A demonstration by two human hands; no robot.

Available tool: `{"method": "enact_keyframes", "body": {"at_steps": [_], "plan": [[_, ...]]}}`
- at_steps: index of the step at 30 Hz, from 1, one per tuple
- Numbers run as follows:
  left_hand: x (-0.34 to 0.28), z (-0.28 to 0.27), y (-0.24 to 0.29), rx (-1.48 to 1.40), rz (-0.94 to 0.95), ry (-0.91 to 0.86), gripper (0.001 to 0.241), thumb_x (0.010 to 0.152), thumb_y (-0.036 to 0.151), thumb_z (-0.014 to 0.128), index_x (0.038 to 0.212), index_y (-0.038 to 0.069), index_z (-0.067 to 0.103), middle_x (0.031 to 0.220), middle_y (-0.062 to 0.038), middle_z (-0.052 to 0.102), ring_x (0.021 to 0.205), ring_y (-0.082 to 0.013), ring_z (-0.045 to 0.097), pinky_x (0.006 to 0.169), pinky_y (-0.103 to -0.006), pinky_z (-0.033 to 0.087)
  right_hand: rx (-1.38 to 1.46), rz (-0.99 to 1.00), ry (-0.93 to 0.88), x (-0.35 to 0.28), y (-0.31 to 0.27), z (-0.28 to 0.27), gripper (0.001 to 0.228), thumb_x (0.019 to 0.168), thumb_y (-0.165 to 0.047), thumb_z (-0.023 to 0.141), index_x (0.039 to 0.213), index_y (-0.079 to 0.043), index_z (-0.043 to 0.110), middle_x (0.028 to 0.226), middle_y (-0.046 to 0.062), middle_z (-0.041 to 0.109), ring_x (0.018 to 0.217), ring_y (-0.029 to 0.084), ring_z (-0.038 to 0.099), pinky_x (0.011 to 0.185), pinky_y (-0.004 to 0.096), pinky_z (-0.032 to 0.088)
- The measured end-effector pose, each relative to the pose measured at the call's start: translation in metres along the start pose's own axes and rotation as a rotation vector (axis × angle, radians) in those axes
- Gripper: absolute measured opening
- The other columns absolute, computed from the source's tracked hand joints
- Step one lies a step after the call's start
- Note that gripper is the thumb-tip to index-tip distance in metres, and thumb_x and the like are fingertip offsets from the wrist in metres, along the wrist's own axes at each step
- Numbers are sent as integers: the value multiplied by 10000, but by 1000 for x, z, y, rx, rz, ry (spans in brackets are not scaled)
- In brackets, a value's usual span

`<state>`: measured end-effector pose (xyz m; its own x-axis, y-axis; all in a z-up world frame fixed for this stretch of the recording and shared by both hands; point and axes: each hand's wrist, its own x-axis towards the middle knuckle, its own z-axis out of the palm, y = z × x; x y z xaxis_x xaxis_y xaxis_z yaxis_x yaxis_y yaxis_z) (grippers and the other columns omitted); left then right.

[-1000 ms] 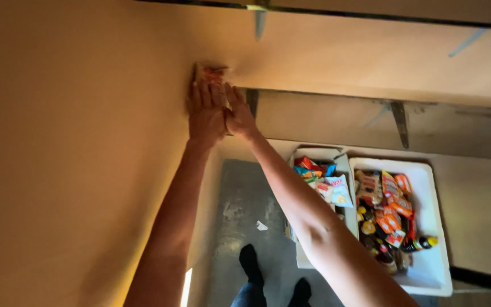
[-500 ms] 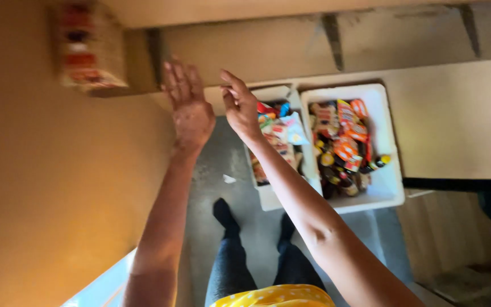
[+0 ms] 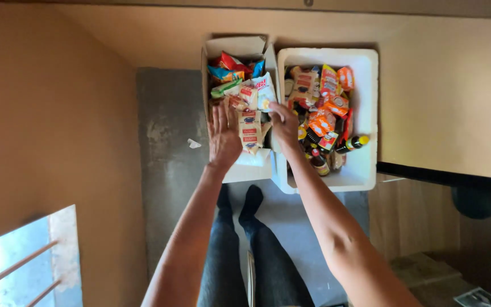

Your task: The recorder is taking small packets of sugar from a box and placing them neatly on a glass shelf.

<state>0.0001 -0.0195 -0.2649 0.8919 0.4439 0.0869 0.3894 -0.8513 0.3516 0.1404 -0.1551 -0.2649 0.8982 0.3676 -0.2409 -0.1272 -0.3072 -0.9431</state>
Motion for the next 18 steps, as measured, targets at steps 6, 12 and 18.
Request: {"method": "enact_keyframes", "body": {"at_steps": [6,12,18], "plan": [[-15,100,-1,-326,-257,-318,839,835,101,620,1560,-8,211,1623,-261,204,1513,-466,204,1195,-573,231,79,115,-32,34,192,14,330,1012,-55,634,1340,-28,656,1260,121,732,1149,162,677,961,264,530],[-18,158,-11,-543,-532,-337,663,884,58,520,1520,1,341,1470,-288,466,1304,-458,522,1039,-508,481,165,236,-89,30,308,41,412,1070,-132,617,1467,-26,628,1139,206,722,981,149,619,854,341,516],[-13,192,-9,-341,-636,-284,536,936,259,612,1403,39,469,1300,-276,626,1221,-462,588,1026,-523,481,-540,-121,18,18,310,72,547,883,-294,854,1317,-51,628,1044,159,706,957,365,714,764,412,526]]}}
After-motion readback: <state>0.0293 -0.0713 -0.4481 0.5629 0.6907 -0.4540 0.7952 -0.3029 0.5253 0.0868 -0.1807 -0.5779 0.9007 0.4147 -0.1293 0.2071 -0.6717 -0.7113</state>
